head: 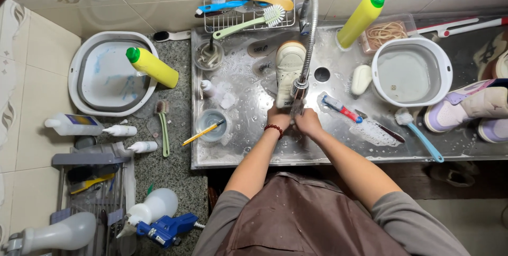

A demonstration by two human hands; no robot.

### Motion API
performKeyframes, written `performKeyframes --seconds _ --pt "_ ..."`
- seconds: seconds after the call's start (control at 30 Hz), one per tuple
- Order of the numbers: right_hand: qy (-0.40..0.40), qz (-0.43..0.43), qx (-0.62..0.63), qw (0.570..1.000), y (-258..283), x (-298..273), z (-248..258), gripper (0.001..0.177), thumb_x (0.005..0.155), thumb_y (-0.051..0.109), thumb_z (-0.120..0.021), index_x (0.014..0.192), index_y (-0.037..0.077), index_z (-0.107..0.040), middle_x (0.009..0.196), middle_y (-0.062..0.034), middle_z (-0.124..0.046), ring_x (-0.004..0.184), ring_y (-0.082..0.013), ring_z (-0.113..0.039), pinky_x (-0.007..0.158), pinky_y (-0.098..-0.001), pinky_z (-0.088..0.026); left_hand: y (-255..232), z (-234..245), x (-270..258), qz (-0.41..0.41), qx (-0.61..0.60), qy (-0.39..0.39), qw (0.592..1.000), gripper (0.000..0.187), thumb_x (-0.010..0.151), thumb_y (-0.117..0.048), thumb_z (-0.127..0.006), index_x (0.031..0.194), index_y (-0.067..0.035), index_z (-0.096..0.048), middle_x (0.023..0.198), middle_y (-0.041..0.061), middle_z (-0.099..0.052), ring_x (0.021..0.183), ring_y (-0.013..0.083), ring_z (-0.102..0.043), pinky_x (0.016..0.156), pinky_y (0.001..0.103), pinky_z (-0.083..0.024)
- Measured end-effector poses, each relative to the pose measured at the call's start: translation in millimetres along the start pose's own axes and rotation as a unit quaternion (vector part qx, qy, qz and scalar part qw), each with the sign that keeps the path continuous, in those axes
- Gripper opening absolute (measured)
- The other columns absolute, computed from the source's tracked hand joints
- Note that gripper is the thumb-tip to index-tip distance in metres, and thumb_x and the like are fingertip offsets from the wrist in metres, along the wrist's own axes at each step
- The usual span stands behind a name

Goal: The person scrubs a white sneaker with a brush and rinses it under running water in a sink. They then switch to a white slip-on shoe, scrubbing it with a brush and wiping it with a purple cloth.

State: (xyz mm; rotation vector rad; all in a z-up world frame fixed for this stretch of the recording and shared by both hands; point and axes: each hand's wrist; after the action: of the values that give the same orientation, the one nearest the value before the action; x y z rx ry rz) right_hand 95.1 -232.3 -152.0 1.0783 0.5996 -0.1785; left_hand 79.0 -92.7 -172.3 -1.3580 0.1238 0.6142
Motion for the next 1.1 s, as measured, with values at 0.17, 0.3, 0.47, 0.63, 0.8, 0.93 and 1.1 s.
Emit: performKeyframes --seconds 0.17,0.3,0.47,0.63,0.8,0.93,1.1 --pt "-0.159 0.078 -0.27 0.946 76.0 -66.6 31.9 0.033 0.082 0.03 -0.082 0.097 0.002 -0.074 0.078 -0.021 -0.069 0.08 -0.0398 -0.07 0.075 -0.0486 -0.055 -25.3 10.6 -8.2 -0.006 -0.023 0.055 0.998 0.047 0.073 0.0 -0.078 0.119 -0.001 -0.068 0.11 0.015 -0.077 0.103 0.0245 -0.072 0.089 0.035 -0.055" --pt "-0.31 0.32 -0.253 0.859 113.8 -100.3 42.7 0.072 0.063 0.031 -0.085 0.121 -0.006 -0.066 0.118 -0.0269 -0.06 0.107 -0.0444 -0.057 0.087 -0.0502 -0.049 -29.9 9.1 -16.3 -0.03 0.123 0.054 0.991 0.038 0.076 -0.002 -0.071 0.113 0.003 -0.069 0.104 0.022 -0.075 0.099 0.0336 -0.072 0.087 0.039 -0.056" --pt "-0.293 0.324 -0.245 0.866 81.5 -50.3 63.3 0.051 0.072 0.017 -0.072 0.121 0.007 -0.076 0.135 -0.0188 -0.055 0.118 -0.0371 -0.053 0.101 -0.0457 -0.045 -86.5 36.7 -36.6 0.033 0.214 0.125 0.968 0.024 0.084 -0.007 -0.058 0.095 0.009 -0.072 0.081 0.026 -0.074 0.071 0.0336 -0.075 0.07 0.042 -0.06" --pt "-0.227 0.089 -0.067 0.967 82.7 -18.1 128.5 0.033 0.1 0.037 -0.069 0.117 0.008 -0.073 0.107 -0.0205 -0.073 0.096 -0.0297 -0.07 0.091 -0.0387 -0.052 -100.2 63.7 -29.7 0.081 0.245 0.181 0.949 0.028 0.087 -0.009 -0.053 0.091 0.01 -0.073 0.076 0.024 -0.075 0.061 0.0302 -0.075 0.064 0.043 -0.062" --pt "-0.114 0.247 0.042 0.961 90.7 -6.1 173.6 0.029 0.103 0.03 -0.068 0.106 0.003 -0.076 0.117 -0.0165 -0.07 0.103 -0.0313 -0.067 0.087 -0.04 -0.055 -62.2 61.8 6.7 -0.026 0.298 0.212 0.93 0.036 0.082 -0.011 -0.06 0.114 -0.013 -0.078 0.106 0.021 -0.074 0.101 0.0347 -0.072 0.094 0.041 -0.055" --pt "-0.05 0.082 0.207 0.974 125.4 -48.7 162.4 0.03 0.101 0.032 -0.063 0.113 0.006 -0.073 0.109 -0.0114 -0.072 0.097 -0.0233 -0.068 0.085 -0.0364 -0.056 -50.9 44.9 15.2 -0.003 0.261 0.189 0.947 0.038 0.082 -0.014 -0.066 0.118 -0.017 -0.075 0.111 0.018 -0.075 0.106 0.0333 -0.072 0.096 0.039 -0.054" --pt "-0.263 0.299 -0.051 0.916 158.6 -111.3 139.8 0.032 0.103 0.026 -0.065 0.112 -0.003 -0.074 0.129 -0.0157 -0.069 0.114 -0.0267 -0.067 0.098 -0.0358 -0.049 -25.0 1.6 27.4 -0.109 0.218 0.076 0.967 0.035 0.076 -0.023 -0.08 0.107 -0.009 -0.071 0.105 0.019 -0.073 0.102 0.0378 -0.069 0.089 0.042 -0.055"
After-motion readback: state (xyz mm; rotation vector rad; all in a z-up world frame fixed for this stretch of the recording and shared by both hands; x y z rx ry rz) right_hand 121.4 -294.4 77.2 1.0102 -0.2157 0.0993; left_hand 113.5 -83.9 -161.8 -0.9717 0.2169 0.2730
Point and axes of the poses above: each hand's wrist, its own x-axis towards the middle knuckle, its own z-axis out of the back of the hand, y = z × x
